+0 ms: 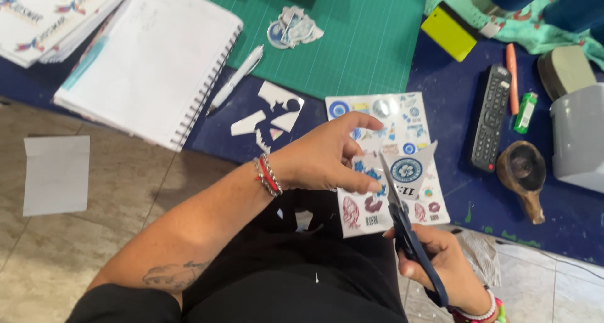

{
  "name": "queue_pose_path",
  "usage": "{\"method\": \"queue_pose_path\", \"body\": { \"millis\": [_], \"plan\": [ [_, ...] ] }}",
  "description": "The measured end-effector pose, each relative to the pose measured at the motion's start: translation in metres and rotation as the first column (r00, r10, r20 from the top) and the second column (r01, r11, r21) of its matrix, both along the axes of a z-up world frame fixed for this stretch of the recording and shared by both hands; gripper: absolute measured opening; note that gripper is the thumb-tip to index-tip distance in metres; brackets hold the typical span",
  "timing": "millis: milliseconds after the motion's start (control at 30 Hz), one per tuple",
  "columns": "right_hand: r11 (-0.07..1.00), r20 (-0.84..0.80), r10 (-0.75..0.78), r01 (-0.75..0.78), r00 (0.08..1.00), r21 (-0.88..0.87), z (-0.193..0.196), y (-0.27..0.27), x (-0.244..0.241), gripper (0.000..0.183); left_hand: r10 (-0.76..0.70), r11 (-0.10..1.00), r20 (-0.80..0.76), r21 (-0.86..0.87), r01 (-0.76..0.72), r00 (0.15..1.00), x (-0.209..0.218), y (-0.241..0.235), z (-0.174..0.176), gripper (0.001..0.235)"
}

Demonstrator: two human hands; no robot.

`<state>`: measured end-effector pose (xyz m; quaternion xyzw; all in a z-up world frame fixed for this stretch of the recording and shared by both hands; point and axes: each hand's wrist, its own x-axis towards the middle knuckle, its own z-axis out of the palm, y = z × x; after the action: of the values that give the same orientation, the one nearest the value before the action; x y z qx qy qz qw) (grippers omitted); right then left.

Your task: Cutting out individual stickers from a printed sheet using scissors

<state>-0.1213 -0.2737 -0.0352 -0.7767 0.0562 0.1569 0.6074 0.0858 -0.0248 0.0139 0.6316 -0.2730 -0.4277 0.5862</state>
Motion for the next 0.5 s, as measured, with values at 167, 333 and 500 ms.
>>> {"method": "queue_pose_path", "body": {
  "millis": [167,333,500],
  "plan": [
    [0.979,0.072,-0.201,0.198,0.977,0.050,-0.022,0.007,0.009,0.051,0.328,0.929,-0.298,-0.073,-0.364,0.897,-0.011,-0.021,-0.010,0.064],
    [0.962,0.063,-0.271,0.272,0.961,-0.002,-0.034,0.019,0.006,0.047,0.492,0.777,-0.523,-0.097,-0.622,0.696,-0.034,-0.049,-0.050,0.050],
    [0.955,0.107,-0.295,0.296,0.950,0.003,-0.037,0.030,0.003,0.041,0.533,0.743,-0.495,-0.114,-0.659,0.687,-0.036,-0.044,-0.044,0.037]
  ]
}}
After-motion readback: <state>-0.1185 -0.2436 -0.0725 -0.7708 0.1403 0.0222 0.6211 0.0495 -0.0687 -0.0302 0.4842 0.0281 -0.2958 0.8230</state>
